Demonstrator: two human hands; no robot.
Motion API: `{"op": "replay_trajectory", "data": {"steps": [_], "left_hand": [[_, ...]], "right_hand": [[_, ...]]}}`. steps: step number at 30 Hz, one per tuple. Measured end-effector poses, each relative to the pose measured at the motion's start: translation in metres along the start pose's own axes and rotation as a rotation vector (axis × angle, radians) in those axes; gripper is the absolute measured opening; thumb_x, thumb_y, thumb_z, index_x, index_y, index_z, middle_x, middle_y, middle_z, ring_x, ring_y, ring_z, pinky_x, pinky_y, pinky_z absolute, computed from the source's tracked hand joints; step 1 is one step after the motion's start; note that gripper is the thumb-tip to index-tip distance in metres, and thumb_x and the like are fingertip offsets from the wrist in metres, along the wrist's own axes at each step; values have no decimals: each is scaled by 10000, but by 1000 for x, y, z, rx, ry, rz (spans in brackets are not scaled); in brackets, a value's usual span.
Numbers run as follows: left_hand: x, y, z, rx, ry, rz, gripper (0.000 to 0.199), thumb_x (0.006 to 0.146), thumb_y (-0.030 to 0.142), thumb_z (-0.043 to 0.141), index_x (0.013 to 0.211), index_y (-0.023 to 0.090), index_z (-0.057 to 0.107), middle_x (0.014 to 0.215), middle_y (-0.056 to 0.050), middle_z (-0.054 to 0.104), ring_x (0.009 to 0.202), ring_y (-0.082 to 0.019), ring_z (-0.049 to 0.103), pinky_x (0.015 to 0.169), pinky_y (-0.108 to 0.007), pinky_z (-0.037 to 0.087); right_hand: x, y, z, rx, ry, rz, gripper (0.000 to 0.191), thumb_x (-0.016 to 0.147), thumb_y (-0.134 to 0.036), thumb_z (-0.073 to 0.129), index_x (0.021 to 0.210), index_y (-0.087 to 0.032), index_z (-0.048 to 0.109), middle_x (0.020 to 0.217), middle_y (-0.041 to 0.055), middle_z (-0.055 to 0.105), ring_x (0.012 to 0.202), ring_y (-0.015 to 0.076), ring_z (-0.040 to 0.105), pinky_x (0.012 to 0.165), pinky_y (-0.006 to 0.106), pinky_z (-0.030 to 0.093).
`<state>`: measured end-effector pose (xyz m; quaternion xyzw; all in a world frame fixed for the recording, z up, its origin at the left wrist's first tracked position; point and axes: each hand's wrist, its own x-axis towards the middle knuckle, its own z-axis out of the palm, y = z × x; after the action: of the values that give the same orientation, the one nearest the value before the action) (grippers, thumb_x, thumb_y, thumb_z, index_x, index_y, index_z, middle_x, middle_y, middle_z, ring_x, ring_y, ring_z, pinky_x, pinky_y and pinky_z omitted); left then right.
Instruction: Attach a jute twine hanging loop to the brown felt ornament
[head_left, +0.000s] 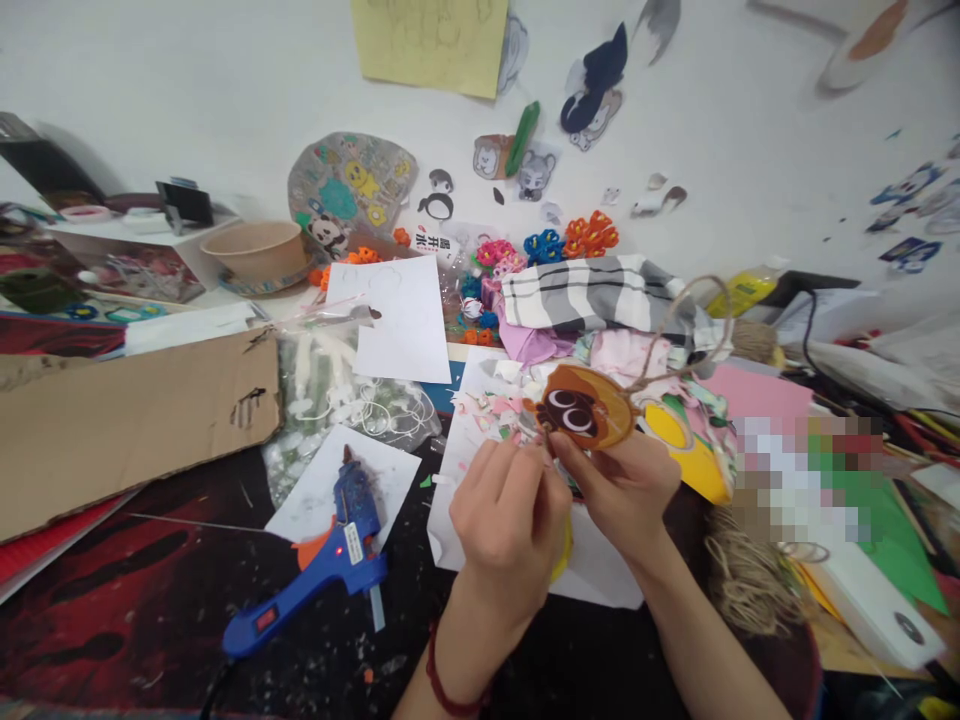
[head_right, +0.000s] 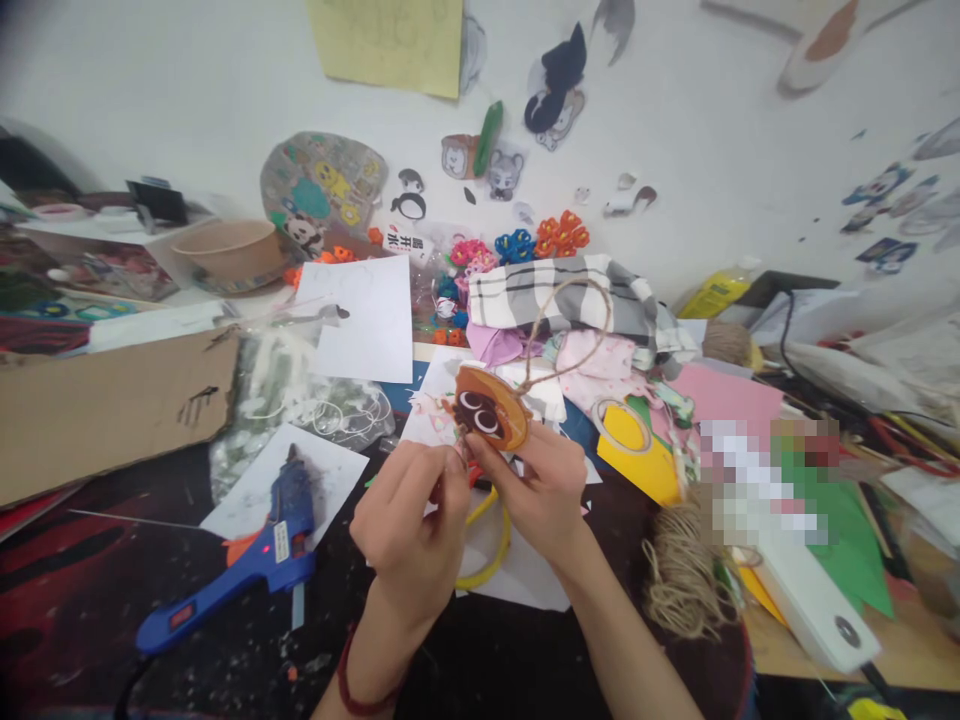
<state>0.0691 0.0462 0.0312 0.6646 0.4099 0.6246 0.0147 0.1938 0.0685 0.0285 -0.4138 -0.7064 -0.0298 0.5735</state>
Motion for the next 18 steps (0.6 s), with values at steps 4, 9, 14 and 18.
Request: {"op": "replay_trajectory", "data": {"steps": [4,9,14,18], "left_hand": [[1,1,-1,-89,-10,-106,350,913,25,521,624,196,421,579,50,375,539,-92,381,519,-257,330],[1,-1,0,-39,5,-23,319,900,12,525,651,195,448,589,47,394,548,-101,386,524,-268,333],[2,-2,2,-40,19,-2,331,889,4,525,642,202,429,583,52,370,546,-108,370,526,-278,325],[1,-2,4,-59,34,-14,320,886,-7,524,660,200,432,594,54,363,550,-103,358,531,-276,323]], "right_hand": [[1,1,1,13,17,-3,73,852,-191,723,792,-219,754,741,8,778,611,175,719,563,279,578],[2,0,1,27,16,12,89,858,-186,710,788,-220,754,702,-4,761,576,163,699,551,275,570],[2,-2,3,33,-8,31,111,871,-219,701,779,-214,762,689,5,754,570,164,691,545,274,566],[1,0,4,63,-8,49,102,867,-213,707,780,-212,762,688,-5,748,571,153,684,538,258,550]]}}
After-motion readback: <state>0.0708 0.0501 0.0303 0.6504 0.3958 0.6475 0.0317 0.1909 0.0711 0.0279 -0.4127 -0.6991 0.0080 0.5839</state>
